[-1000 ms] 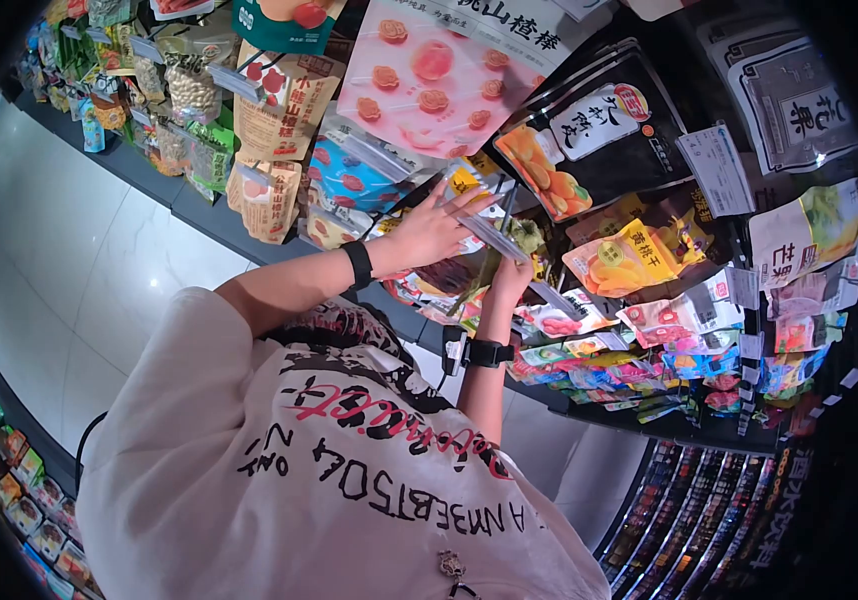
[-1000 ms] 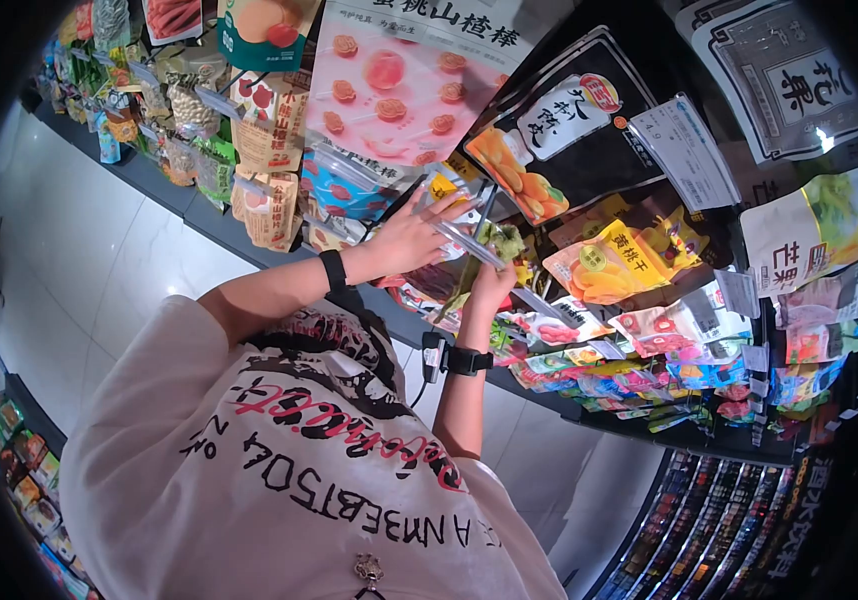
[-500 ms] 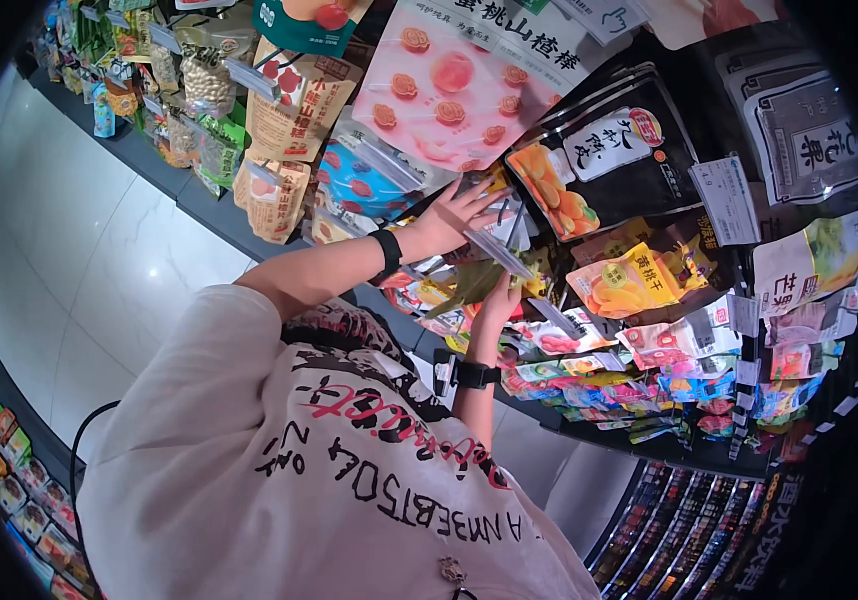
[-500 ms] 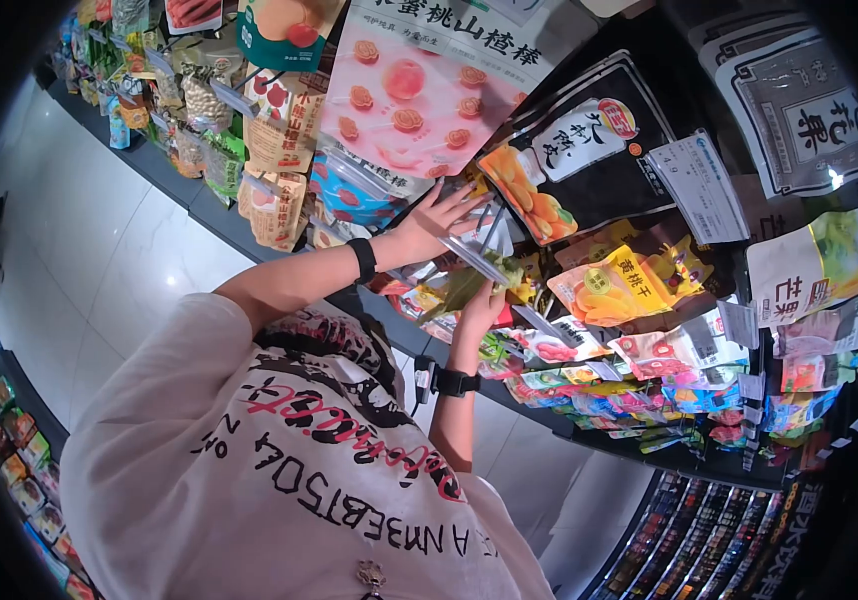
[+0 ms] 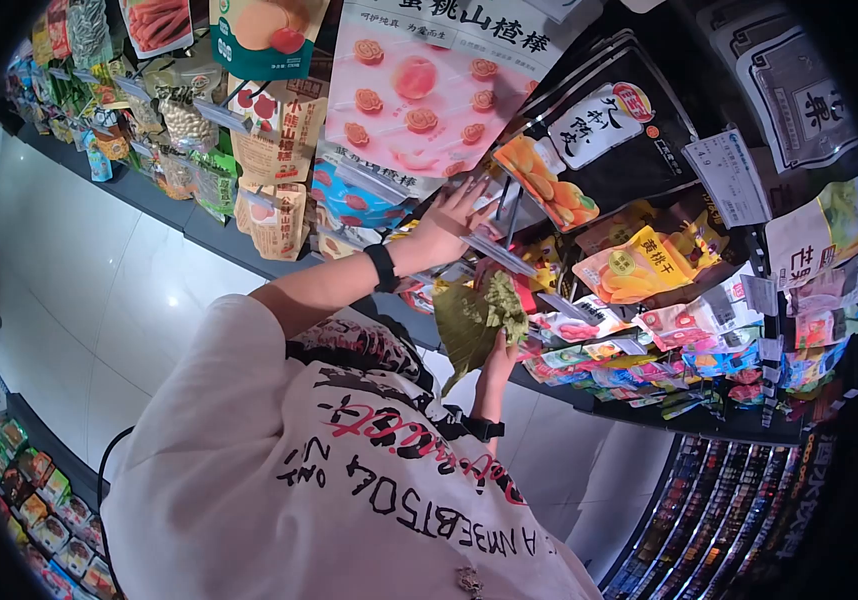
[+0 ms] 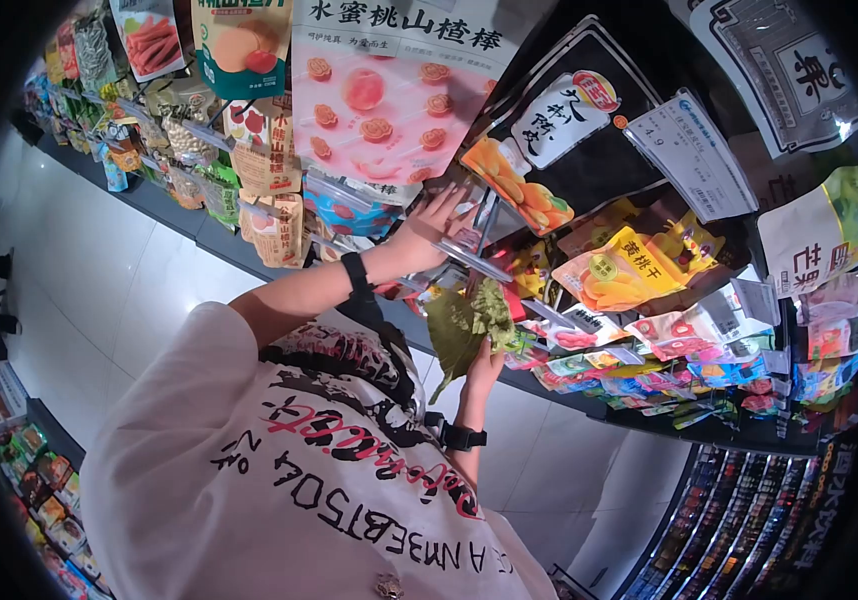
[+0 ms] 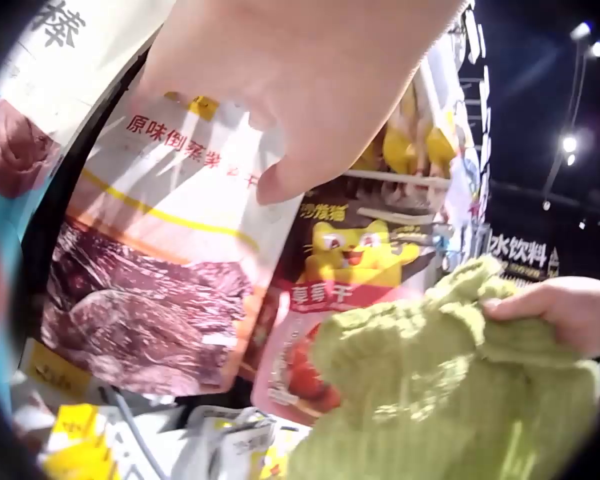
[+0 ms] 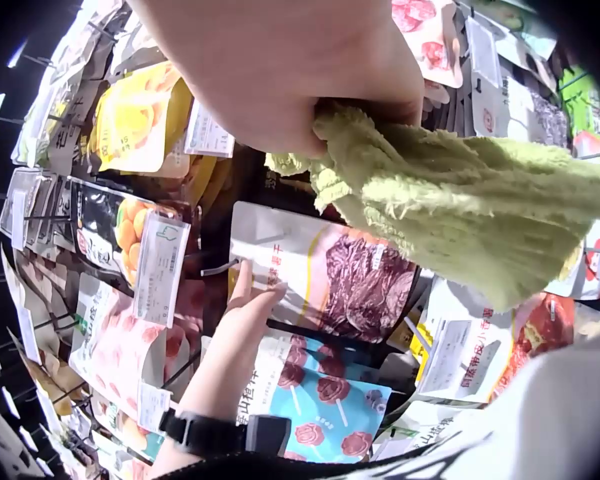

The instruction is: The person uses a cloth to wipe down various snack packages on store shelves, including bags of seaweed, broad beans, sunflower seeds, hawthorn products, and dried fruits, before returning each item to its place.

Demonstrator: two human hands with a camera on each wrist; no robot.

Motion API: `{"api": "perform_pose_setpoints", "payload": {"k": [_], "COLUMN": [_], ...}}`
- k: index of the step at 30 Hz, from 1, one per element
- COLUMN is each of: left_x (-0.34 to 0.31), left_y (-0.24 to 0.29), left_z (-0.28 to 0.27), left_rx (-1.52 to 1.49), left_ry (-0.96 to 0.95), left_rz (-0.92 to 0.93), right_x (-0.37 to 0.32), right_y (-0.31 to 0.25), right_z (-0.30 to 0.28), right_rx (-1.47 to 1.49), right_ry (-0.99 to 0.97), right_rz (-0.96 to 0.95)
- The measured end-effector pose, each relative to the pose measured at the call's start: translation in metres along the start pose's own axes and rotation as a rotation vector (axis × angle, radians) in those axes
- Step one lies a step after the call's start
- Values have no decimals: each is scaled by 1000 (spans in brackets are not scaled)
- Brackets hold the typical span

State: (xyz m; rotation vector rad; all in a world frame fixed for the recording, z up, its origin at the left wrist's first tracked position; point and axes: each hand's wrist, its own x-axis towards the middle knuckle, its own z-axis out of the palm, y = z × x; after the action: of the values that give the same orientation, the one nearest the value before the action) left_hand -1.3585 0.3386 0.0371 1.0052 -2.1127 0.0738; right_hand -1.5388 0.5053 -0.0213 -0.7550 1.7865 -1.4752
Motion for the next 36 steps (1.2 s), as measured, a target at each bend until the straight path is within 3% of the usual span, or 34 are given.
{"api": "perform_pose_setpoints", "payload": {"k": [1,3,5,7,9,11,12,14,15,17,18,19,21,22,26,31,32,35,36], "left_x": [-10,-32,-45,-56,-87,-105,-109,-115,-116,-116,-122,-131,-130,-125,-110,-114,-116,-126,-132], "left_y": [-1,-14,-35,-63,-101,-135,-144,-156,-158,-164,-179,-187,-186,-177,-151,-158,-158,-154,-165], "left_z": [-9,-27,-48,-68,-68,-76,-81,-88,-87,-84,-72,-58,-52,-56,-55,-36,-35,-22,-15], "left_rx": [1,-153,-228,-161,-52,68,74,45,51,-460,-705,-698,-833,-1057,-1120,-1113,-1083,-1155,-1033], "left_ry": [-8,-286,-627,-712,-473,-568,-572,-331,-334,-51,-113,-112,-173,-233,-218,-307,-325,-219,-357], "left_rz": [7,9,-203,-413,-469,-638,-630,-848,-843,-713,-702,-695,-870,-882,-868,-1096,-1069,-1105,-1049], "right_x": [-3,-7,-12,-12,-6,-1,-4,1,3,2,1,1,1,1,-5,-10,-12,-11,-8], "right_y": [1,6,5,12,20,27,16,15,15,8,1,-3,-1,0,4,9,6,-12,-15], "right_z": [-3,-9,-11,-17,-22,-24,-19,-18,-17,-11,-7,-3,1,1,0,-10,-12,-23,-27], "right_rx": [7,-12,-83,-99,-90,-138,-138,-136,-142,-108,-130,-152,-126,-106,-46,-48,-28,-67,-19], "right_ry": [4,39,61,27,18,-10,2,-22,-51,-46,-45,-43,-31,-47,-52,-52,-41,76,128], "right_rz": [7,47,26,23,54,65,66,90,110,87,98,107,84,95,122,153,136,136,85]}}
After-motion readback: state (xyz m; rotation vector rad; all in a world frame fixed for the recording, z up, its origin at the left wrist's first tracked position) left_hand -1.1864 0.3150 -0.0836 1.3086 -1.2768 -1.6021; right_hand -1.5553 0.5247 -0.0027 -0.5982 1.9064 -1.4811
